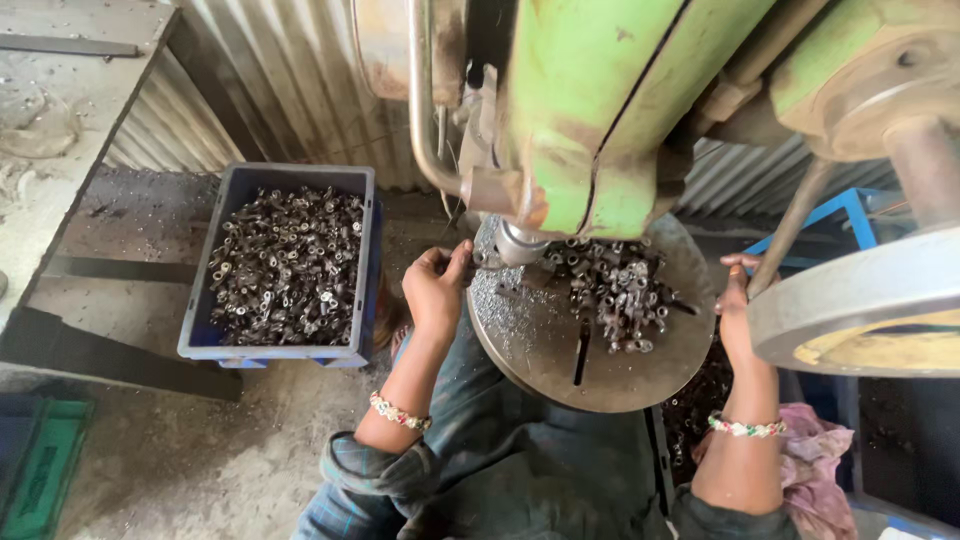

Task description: The person sits at a bench drill press and drills small metal fittings one at a time, holding each part against the rotating bit while operating the machine lever. Drilled parts are placed on the machine table and accumulate in a nearby bin of finished pieces.

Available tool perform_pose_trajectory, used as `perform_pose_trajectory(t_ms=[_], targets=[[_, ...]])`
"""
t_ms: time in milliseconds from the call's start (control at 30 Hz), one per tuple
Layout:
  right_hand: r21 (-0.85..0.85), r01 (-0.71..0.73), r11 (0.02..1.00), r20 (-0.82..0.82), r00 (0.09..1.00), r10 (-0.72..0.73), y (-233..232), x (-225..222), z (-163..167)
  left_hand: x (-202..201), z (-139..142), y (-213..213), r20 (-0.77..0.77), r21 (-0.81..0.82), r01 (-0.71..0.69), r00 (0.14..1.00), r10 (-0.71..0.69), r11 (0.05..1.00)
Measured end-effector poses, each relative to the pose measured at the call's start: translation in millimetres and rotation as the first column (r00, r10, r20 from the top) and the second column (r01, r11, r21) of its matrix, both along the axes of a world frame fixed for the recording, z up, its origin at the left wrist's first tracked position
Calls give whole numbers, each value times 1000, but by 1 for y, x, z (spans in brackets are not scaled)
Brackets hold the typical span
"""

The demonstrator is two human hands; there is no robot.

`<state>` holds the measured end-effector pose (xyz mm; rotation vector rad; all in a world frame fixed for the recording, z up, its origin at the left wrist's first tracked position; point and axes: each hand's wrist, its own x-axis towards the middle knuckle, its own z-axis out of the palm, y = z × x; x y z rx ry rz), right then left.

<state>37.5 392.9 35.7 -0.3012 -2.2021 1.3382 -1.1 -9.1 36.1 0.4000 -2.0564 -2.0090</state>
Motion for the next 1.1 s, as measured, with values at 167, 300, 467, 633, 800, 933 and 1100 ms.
perform_pose_trajectory(t_ms=[167, 300, 467, 633, 800, 933, 1100], targets=[[-13, 15, 1000, -44, 999, -16, -13, 10, 10, -8, -10, -1, 36, -137, 54, 998, -49, 989], [139, 96, 986, -14, 995, -95, -23, 6, 16, -23, -39, 0, 76, 375, 184, 971, -229, 909], [-760, -390, 519, -393, 913, 112, -21, -64, 26, -19, -54, -18, 365, -125, 148, 926, -93, 981], [-314, -88, 945, -274, 962, -2, -32, -121, 64, -6, -38, -15, 180, -346, 264, 960, -213, 900], [59, 123, 991, -106, 987, -116, -38, -138, 120, 15, -25, 15, 149, -611, 395, 909, -390, 687], [227, 169, 959, 106, 975, -197, -42, -85, 103, 32, -25, 39, 171, -786, 446, 822, -543, 428], [293, 68, 954, 203, 970, -132, -36, 18, 57, 42, -33, 80, 208, -895, 410, 734, -646, 177]])
